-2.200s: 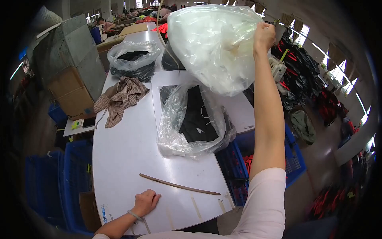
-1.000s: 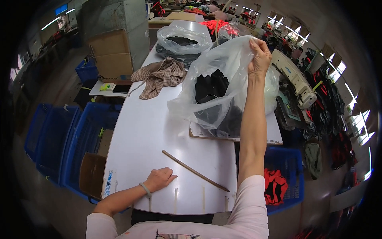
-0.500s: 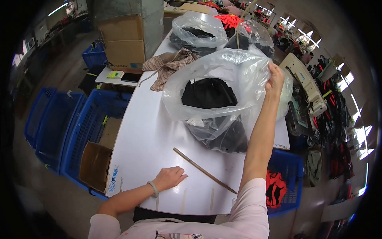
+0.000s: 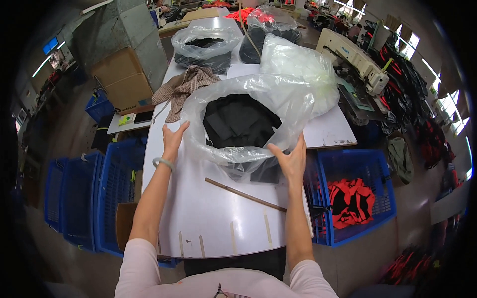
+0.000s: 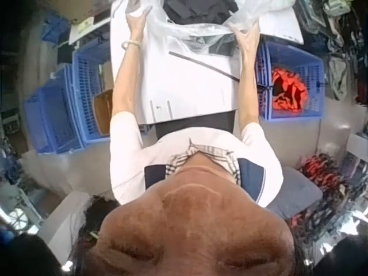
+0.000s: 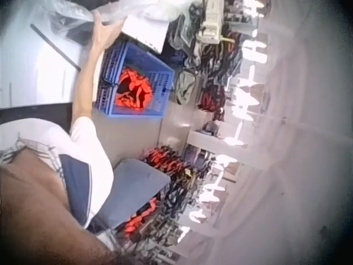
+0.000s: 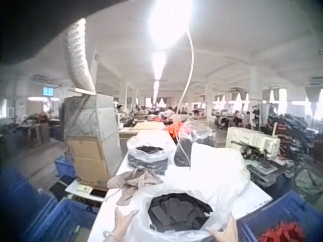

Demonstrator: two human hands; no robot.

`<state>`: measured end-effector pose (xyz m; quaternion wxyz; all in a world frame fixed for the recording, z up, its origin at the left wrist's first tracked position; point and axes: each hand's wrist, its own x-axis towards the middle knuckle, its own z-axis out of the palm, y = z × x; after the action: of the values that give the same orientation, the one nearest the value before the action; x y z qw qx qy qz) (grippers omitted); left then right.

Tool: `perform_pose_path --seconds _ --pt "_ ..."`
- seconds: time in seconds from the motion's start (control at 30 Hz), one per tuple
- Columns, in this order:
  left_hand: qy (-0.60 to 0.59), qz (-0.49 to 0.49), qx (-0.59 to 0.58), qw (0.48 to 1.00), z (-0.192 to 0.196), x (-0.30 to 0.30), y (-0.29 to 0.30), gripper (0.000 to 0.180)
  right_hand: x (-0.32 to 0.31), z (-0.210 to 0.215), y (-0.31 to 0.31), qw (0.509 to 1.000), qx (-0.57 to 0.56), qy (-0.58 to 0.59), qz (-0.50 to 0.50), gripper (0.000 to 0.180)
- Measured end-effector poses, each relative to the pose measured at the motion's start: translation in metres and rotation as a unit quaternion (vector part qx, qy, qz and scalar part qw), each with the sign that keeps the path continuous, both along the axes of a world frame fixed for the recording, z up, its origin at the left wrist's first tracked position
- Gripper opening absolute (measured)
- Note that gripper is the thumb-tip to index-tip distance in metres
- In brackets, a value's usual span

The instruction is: Inspecting and preparing black fabric straps at a workstation in a garment factory.

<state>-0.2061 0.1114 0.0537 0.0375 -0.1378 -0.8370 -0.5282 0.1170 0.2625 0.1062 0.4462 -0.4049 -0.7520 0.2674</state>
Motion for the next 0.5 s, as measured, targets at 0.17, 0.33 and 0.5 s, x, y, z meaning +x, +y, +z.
perform_pose_path --seconds 0.17,0.33,0.5 --pt "-0.312 -0.218 0.087 0.920 0.018 -0.007 0.050 0.042 -0.024 -0.051 0.027 0.975 -0.181 0.122 -0.032 0.050" --pt "-0.095 -0.177 0.459 0.865 0.101 0.002 0.022 0.027 -0.093 0.036 0.083 0.829 -0.204 0.492 0.171 0.013" --pt "0.076 -0.133 0.424 0.893 0.112 0.029 -0.049 0.029 -0.125 0.062 0.066 0.754 -0.210 0.553 0.287 0.010"
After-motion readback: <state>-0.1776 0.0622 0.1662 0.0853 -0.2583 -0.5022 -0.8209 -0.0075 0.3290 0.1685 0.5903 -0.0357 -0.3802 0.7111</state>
